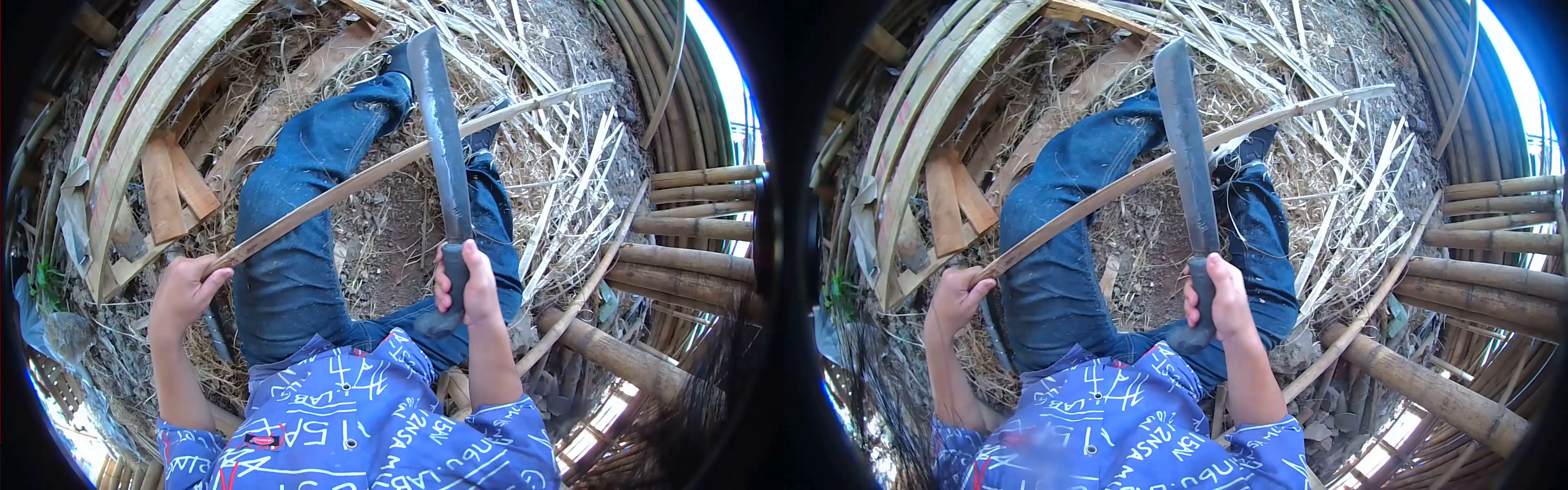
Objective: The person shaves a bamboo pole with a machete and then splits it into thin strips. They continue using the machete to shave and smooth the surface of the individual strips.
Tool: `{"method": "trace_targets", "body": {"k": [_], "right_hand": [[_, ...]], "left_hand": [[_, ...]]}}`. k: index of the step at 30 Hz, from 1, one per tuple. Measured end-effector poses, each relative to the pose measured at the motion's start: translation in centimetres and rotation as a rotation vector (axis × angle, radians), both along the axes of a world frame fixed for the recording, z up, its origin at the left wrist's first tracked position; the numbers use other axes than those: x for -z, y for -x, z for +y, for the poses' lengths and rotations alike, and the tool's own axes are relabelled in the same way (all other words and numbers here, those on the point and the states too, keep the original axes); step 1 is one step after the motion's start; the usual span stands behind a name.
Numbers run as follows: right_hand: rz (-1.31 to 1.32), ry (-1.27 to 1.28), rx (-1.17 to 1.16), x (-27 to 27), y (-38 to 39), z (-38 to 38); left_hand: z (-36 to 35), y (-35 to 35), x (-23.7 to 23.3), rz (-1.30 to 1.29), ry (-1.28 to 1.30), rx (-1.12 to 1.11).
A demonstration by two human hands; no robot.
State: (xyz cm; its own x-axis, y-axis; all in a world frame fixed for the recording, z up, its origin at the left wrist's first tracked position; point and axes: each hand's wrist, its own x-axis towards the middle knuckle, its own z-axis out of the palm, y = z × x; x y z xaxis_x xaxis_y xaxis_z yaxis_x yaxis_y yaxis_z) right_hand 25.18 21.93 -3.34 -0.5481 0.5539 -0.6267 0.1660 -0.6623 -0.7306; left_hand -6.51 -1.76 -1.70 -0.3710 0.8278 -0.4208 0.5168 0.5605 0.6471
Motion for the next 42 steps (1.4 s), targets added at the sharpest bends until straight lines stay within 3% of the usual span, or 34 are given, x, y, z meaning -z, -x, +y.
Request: {"method": "trace_targets", "body": {"k": [2, 5, 11, 12, 14, 17, 21, 23, 25, 31, 34, 42], "right_hand": [[-0.018, -0.049, 0.016, -0.4, -0.8, 1.2], [0.174, 0.076, 0.252, -0.1, -0.4, 1.9], [-0.026, -0.03, -0.1, -0.9, 0.1, -0.3], [-0.019, -0.05, -0.107, -0.8, 0.2, 0.1], [0.142, 0.017, 0.162, -0.7, -0.1, 1.0], [0.15, 0.049, 0.182, -0.8, 0.5, 0.3], [-0.012, 0.001, -0.107, -1.7, -0.1, -0.8], [0.0, -0.065, -0.011, -1.9, 0.0, 0.0], [0.132, 0.053, 0.191, -1.2, 0.7, -0.4], [0.028, -0.032, -0.12, -0.5, 0.4, -3.1], [0.165, 0.042, 0.041, -0.1, 0.8, -2.4], [-0.018, -0.105, -0.153, 0.2, 1.9, -5.5]], "left_hand": [[0.1, -0.2, 0.1, 0.039, -0.008, 0.015], [0.4, -0.3, 0.6, -0.015, -0.04, -0.001], [0.1, 0.0, -0.1, 0.016, -0.006, -0.004], [0.2, -0.2, 0.0, -0.005, -0.052, 0.004], [0.4, -0.3, 0.3, -0.018, -0.063, -0.001], [0.3, -0.1, 0.5, -0.009, -0.068, 0.012], [0.4, 0.0, 0.0, 0.007, 0.012, -0.013], [-0.1, -0.1, 1.0, -0.008, -0.096, -0.003], [-0.2, -0.2, 1.5, -0.006, -0.089, -0.005], [0.0, -0.2, 0.9, 0.01, -0.071, -0.008], [0.2, -0.7, 0.9, 0.017, -0.084, -0.01], [0.0, -2.3, -0.8, 0.143, -0.057, -0.061]]}}
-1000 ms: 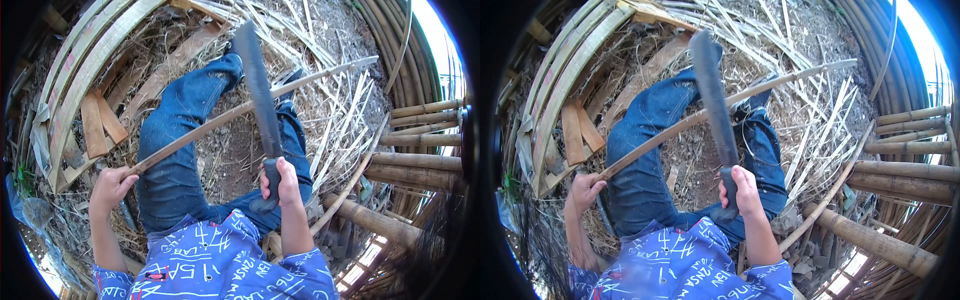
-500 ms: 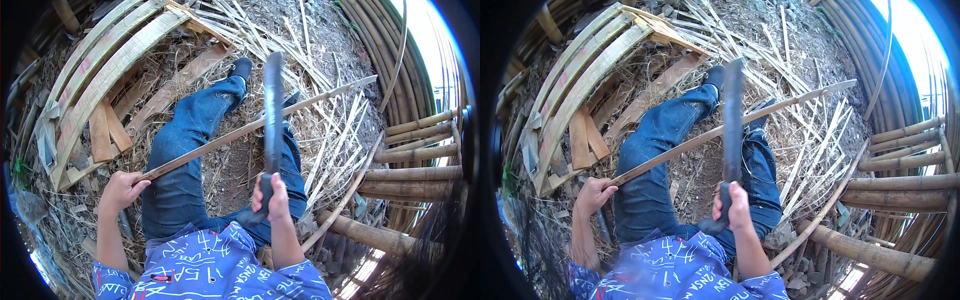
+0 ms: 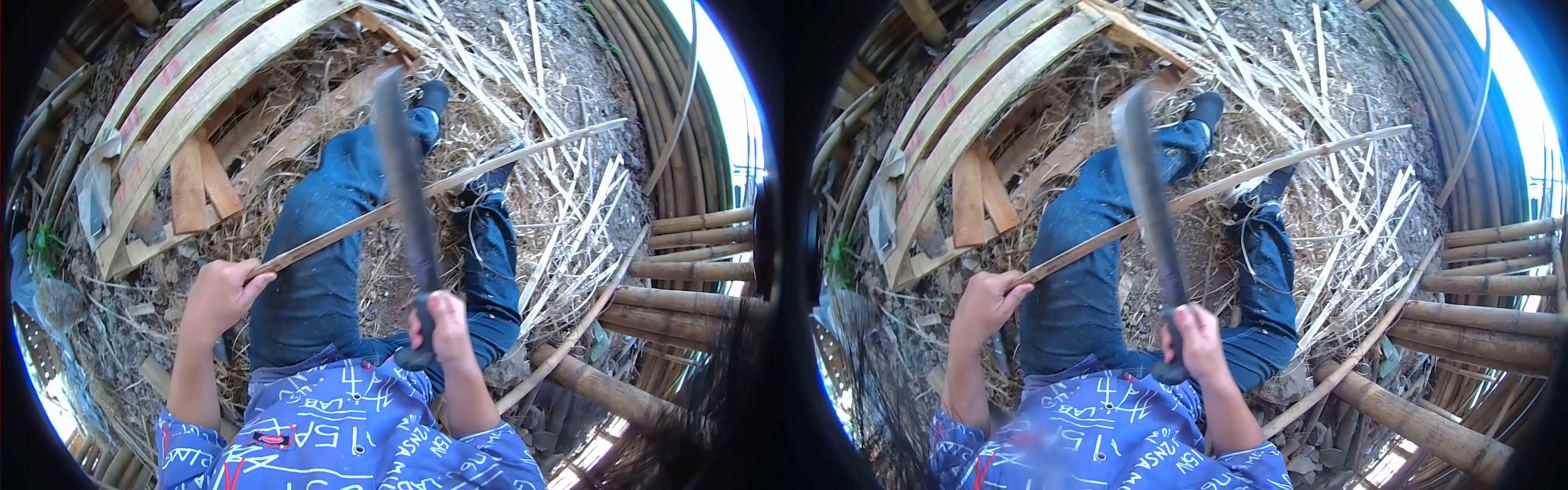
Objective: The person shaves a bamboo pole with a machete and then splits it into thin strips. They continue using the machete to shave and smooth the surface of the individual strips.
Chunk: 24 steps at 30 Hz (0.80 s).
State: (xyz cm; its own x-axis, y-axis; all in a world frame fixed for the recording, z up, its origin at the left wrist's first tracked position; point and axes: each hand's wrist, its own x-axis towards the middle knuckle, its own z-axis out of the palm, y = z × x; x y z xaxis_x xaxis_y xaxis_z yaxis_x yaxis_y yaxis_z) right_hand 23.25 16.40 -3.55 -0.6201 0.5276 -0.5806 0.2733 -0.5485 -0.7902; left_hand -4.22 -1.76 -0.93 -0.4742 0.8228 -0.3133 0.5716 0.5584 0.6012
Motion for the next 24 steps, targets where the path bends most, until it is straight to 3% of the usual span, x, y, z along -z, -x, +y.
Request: {"method": "trace_targets", "body": {"k": [3, 7, 9, 11, 15, 17, 18, 21, 24], "right_hand": [[0.099, 0.114, 0.183, 0.7, 0.5, -0.4], [0.021, 0.12, 0.058, 0.2, 0.4, -2.3], [0.013, 0.036, 0.09, 0.5, -0.3, -1.2], [0.117, 0.186, 0.234, 0.7, 0.2, -1.1], [0.043, 0.171, 0.004, 0.1, 0.7, -3.7], [0.008, 0.101, 0.007, -0.3, 0.3, -2.2], [0.018, 0.035, 0.071, -0.3, 0.3, -1.7], [0.111, 0.159, 0.23, -0.4, 1.1, -1.5], [-0.009, 0.161, -0.045, -1.1, 1.2, -3.6]], "left_hand": [[0.2, -0.3, 0.8, 0.005, -0.077, 0.035], [0.2, -0.4, 0.5, 0.01, -0.028, 0.017], [0.6, -0.8, 0.4, -0.009, -0.033, 0.025], [0.6, -1.0, 0.3, -0.01, -0.044, 0.025], [0.6, -1.0, 0.9, -0.011, -0.071, 0.016], [0.6, -1.2, 1.2, -0.018, -0.07, 0.002], [0.6, -1.4, 1.3, -0.015, -0.083, 0.006], [0.8, -1.7, 0.9, -0.025, -0.053, -0.008], [1.2, -1.4, 0.8, -0.019, -0.055, -0.009]]}}
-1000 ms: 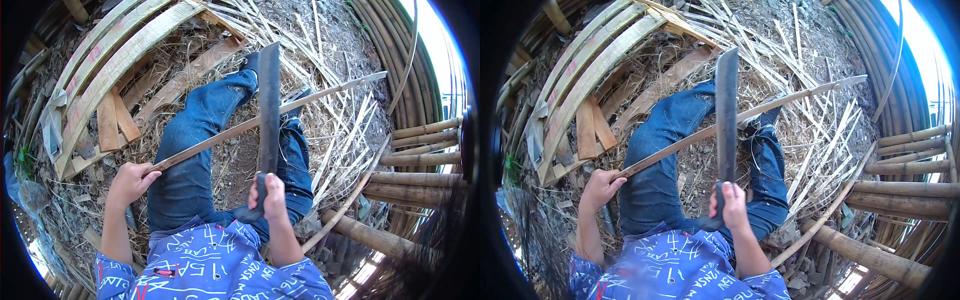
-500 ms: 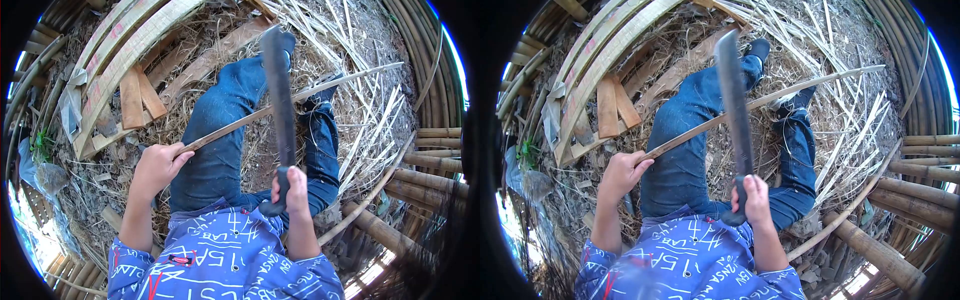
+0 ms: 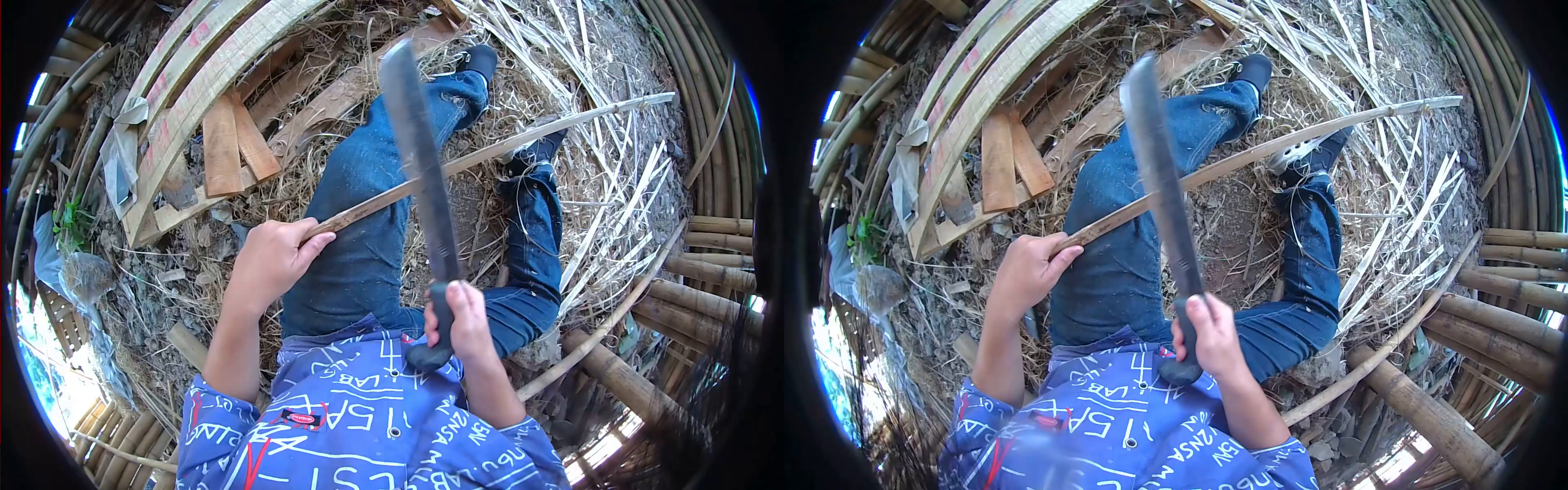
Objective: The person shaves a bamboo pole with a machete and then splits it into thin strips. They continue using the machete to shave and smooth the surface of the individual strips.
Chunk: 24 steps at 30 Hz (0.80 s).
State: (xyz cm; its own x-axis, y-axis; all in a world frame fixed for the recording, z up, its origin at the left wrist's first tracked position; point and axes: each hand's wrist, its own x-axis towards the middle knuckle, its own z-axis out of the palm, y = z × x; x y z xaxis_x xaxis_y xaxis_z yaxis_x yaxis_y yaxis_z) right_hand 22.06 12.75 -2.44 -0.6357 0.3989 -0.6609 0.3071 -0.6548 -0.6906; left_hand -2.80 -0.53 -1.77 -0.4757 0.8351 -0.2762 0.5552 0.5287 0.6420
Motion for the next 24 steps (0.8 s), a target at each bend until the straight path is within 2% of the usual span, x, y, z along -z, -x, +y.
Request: {"method": "trace_targets", "body": {"k": [3, 5, 9, 12, 13, 15, 17, 19, 21, 23, 24], "right_hand": [[0.038, -0.041, 0.042, 0.5, -0.6, 1.0], [0.101, 0.069, 0.215, 0.9, 0.0, 0.7], [0.043, 0.086, 0.01, 0.1, 0.7, -1.5], [0.027, 0.021, 0.048, 0.6, -0.2, 0.1], [0.086, 0.088, 0.107, 0.9, 0.0, 0.2], [0.057, 0.13, 0.087, 0.2, 0.7, -0.7], [0.04, 0.127, -0.082, 0.2, 0.6, -1.5], [0.048, 0.068, -0.094, 0.5, 0.0, -0.8], [0.108, 0.163, 0.078, 0.8, -0.1, -0.3], [0.117, 0.155, 0.091, 0.5, 0.2, -1.1], [0.082, 0.152, 0.024, 0.4, 0.2, -1.7]], "left_hand": [[0.1, -0.4, 0.1, 0.018, -0.002, 0.002], [0.2, -0.5, 0.0, 0.035, -0.001, -0.004], [0.7, -0.3, -0.2, -0.023, 0.019, -0.018], [0.3, -0.5, 0.0, -0.016, 0.035, -0.015], [0.4, -0.5, 0.2, -0.016, 0.022, -0.012], [0.3, -0.5, 0.2, -0.013, 0.005, -0.013], [0.5, -0.4, 0.1, -0.047, 0.044, -0.026], [0.5, -0.4, 0.3, -0.054, 0.031, -0.022], [0.1, -0.5, 0.5, -0.061, 0.035, -0.027], [0.2, -0.4, 0.6, -0.072, -0.006, -0.017], [0.2, -0.3, 0.5, -0.069, -0.011, -0.014]]}}
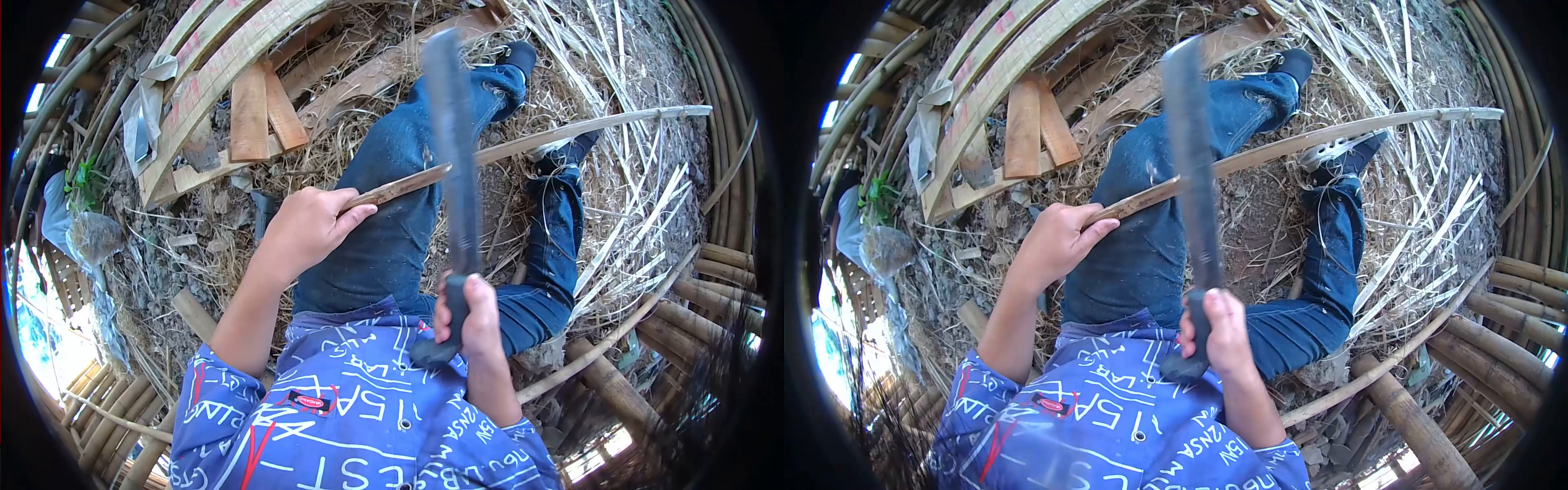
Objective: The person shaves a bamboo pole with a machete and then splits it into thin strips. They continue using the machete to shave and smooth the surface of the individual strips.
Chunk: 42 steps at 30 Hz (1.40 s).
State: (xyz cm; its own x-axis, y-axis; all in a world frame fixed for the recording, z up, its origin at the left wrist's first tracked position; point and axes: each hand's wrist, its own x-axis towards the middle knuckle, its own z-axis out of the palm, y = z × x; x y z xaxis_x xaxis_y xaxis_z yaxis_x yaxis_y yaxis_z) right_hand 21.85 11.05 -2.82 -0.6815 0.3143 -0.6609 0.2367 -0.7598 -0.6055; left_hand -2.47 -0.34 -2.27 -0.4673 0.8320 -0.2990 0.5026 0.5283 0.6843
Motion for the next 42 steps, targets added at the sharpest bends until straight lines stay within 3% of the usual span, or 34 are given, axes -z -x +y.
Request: {"method": "trace_targets", "body": {"k": [3, 7, 11, 15, 19, 25, 29, 33, 35, 38, 42], "right_hand": [[-0.028, 0.009, -0.113, 0.0, -0.1, -0.1], [0.019, 0.035, 0.008, 0.5, 0.4, -0.6], [-0.005, 0.004, -0.164, 0.4, 0.6, -1.0], [0.052, 0.056, -0.005, 1.1, 0.5, -0.5], [-0.005, 0.023, -0.154, 0.4, 0.8, -1.1], [0.092, -0.168, 0.062, -0.2, -0.5, 1.9], [0.014, -0.454, 0.197, -0.8, -2.5, 6.8], [-0.035, -0.445, 0.381, -1.1, -3.4, 10.5], [-0.031, -0.499, 0.389, -1.3, -3.5, 11.1], [-0.031, -0.575, 0.422, -1.8, -3.6, 12.4], [-0.028, -0.521, 0.46, -2.2, -2.8, 13.0]], "left_hand": [[0.2, 0.0, -0.1, 0.032, 0.083, 0.02], [-0.2, -0.4, 0.2, 0.014, 0.027, -0.02], [-0.1, -0.3, 0.0, 0.013, 0.056, -0.022], [-0.4, -0.4, 0.4, -0.002, -0.017, -0.051], [-0.1, -0.3, 0.3, -0.017, 0.025, -0.05], [-0.7, -1.3, 0.5, 0.17, -0.095, -0.067], [-1.0, -1.8, 1.2, 0.361, -0.141, -0.099], [-2.1, -0.9, 1.6, 0.431, -0.151, -0.042], [-3.1, 0.1, 2.0, 0.341, -0.111, 0.003], [-5.4, 2.8, 3.3, -0.055, -0.047, 0.032], [-6.3, 4.1, 3.2, -0.191, 0.059, 0.087]]}}
